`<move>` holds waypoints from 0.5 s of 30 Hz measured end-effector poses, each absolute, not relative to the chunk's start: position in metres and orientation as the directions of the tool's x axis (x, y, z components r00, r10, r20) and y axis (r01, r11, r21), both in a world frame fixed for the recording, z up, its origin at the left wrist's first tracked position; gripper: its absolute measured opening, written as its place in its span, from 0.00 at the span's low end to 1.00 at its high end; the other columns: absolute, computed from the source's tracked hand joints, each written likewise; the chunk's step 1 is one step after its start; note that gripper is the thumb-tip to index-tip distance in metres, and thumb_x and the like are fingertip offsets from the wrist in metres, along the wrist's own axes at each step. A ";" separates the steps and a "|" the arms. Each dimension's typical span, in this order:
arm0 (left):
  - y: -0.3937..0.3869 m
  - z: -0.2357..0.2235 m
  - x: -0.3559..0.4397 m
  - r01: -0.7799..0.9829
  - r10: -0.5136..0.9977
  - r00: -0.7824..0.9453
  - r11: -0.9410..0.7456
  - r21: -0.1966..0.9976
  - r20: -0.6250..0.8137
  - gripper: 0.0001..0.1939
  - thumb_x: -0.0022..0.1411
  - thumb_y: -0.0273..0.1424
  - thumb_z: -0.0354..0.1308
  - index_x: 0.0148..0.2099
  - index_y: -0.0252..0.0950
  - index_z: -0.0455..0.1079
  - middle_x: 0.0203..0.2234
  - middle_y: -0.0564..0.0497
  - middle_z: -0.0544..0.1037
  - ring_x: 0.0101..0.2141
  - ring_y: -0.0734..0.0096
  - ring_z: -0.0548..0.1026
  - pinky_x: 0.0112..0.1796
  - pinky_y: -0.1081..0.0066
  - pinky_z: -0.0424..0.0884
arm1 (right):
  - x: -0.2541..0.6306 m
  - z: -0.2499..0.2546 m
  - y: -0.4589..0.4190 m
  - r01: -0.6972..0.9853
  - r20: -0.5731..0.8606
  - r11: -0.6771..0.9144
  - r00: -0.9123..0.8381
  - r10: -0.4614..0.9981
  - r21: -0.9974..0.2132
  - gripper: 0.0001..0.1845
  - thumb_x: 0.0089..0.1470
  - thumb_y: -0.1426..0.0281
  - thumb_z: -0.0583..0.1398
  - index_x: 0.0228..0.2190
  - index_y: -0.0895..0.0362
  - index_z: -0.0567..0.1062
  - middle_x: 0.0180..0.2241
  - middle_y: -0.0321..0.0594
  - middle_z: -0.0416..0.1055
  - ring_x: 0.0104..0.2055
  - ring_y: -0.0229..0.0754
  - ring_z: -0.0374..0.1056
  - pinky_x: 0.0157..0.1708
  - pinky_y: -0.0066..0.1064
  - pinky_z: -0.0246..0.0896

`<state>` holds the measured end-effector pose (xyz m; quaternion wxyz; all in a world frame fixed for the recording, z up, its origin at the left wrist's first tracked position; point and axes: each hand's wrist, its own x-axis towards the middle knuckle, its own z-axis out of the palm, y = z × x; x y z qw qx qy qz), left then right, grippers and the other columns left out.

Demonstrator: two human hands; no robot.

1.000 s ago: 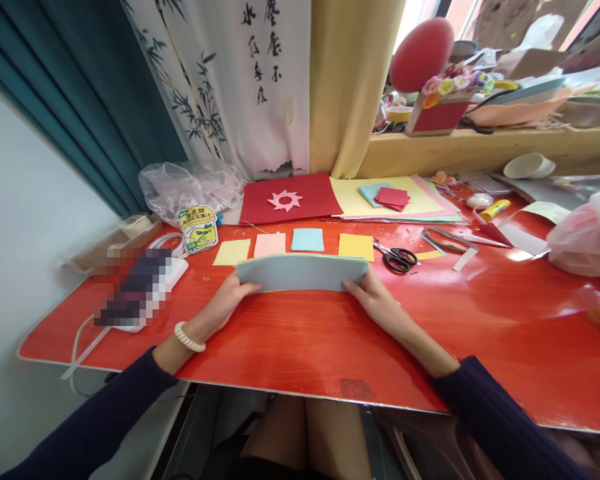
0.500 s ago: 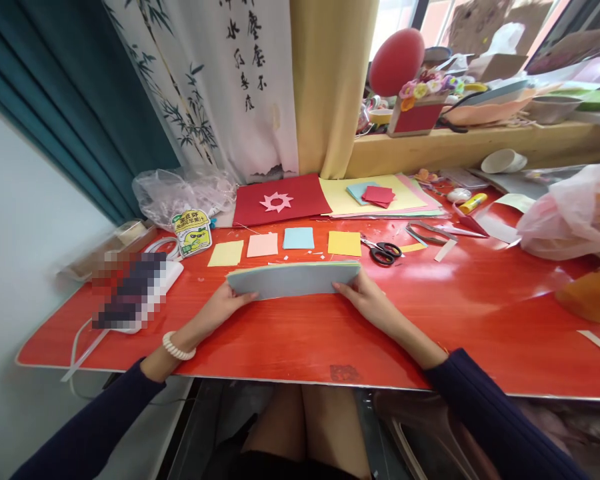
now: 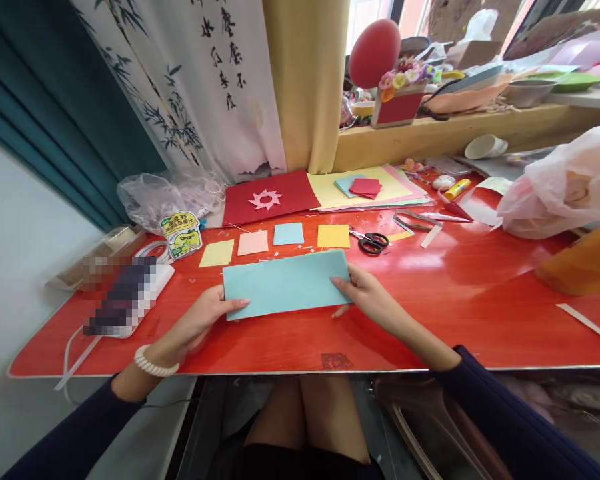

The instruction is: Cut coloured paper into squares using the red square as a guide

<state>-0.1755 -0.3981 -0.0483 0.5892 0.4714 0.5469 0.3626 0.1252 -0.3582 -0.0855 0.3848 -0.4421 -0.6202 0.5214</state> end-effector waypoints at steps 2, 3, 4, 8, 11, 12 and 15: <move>-0.402 -0.045 -0.171 0.086 0.919 0.192 0.332 0.939 -0.343 0.17 0.55 0.35 0.63 0.45 0.32 0.68 0.37 0.46 0.78 0.35 0.68 0.76 0.35 0.70 0.73 | 0.130 -0.078 -0.370 0.108 -0.123 -0.091 -0.337 0.933 -0.990 0.17 0.56 0.57 0.58 0.44 0.52 0.69 0.34 0.40 0.73 0.30 0.44 0.74 0.23 0.37 0.74; -0.404 -0.044 -0.168 0.099 0.906 0.213 0.352 0.931 -0.365 0.16 0.57 0.35 0.61 0.45 0.32 0.67 0.34 0.47 0.78 0.31 0.70 0.76 0.31 0.72 0.72 | 0.133 -0.074 -0.376 0.095 -0.183 -0.159 -0.354 0.917 -0.983 0.19 0.56 0.57 0.58 0.45 0.53 0.68 0.33 0.41 0.72 0.30 0.45 0.74 0.21 0.35 0.73; -0.406 -0.043 -0.164 0.115 0.891 0.229 0.374 0.920 -0.391 0.16 0.58 0.36 0.60 0.46 0.32 0.65 0.32 0.48 0.77 0.29 0.71 0.75 0.28 0.72 0.71 | 0.135 -0.071 -0.381 0.090 -0.233 -0.215 -0.372 0.898 -0.972 0.20 0.56 0.57 0.58 0.46 0.54 0.66 0.32 0.41 0.73 0.31 0.45 0.75 0.20 0.33 0.73; -0.411 -0.037 -0.148 0.184 0.828 0.258 0.463 0.867 -0.497 0.19 0.59 0.37 0.58 0.47 0.33 0.60 0.32 0.49 0.74 0.27 0.72 0.76 0.23 0.74 0.70 | 0.150 -0.070 -0.392 0.124 -0.323 -0.298 -0.397 0.859 -0.946 0.21 0.59 0.57 0.56 0.48 0.56 0.62 0.24 0.40 0.72 0.25 0.42 0.73 0.15 0.26 0.65; -0.404 -0.031 -0.148 0.339 0.777 0.254 0.486 0.806 -0.576 0.18 0.57 0.38 0.59 0.45 0.34 0.60 0.27 0.52 0.74 0.22 0.74 0.74 0.20 0.75 0.66 | 0.171 -0.077 -0.394 0.159 -0.348 -0.311 -0.361 0.865 -0.937 0.18 0.60 0.57 0.54 0.44 0.57 0.62 0.17 0.34 0.69 0.15 0.34 0.64 0.11 0.21 0.56; -0.397 -0.028 -0.151 0.419 0.769 0.255 0.459 0.783 -0.587 0.16 0.57 0.38 0.58 0.43 0.35 0.62 0.24 0.53 0.73 0.20 0.74 0.72 0.19 0.75 0.65 | 0.179 -0.079 -0.394 0.169 -0.357 -0.317 -0.345 0.868 -0.933 0.17 0.60 0.56 0.54 0.43 0.56 0.62 0.15 0.33 0.67 0.12 0.32 0.60 0.10 0.20 0.53; -0.350 -0.015 -0.158 0.646 0.852 0.245 0.212 0.734 -0.462 0.12 0.56 0.40 0.58 0.35 0.36 0.66 0.19 0.53 0.71 0.18 0.74 0.68 0.19 0.74 0.61 | 0.201 -0.080 -0.394 0.191 -0.389 -0.346 -0.281 0.877 -0.919 0.17 0.59 0.55 0.55 0.38 0.56 0.63 0.12 0.30 0.64 0.10 0.28 0.54 0.09 0.17 0.47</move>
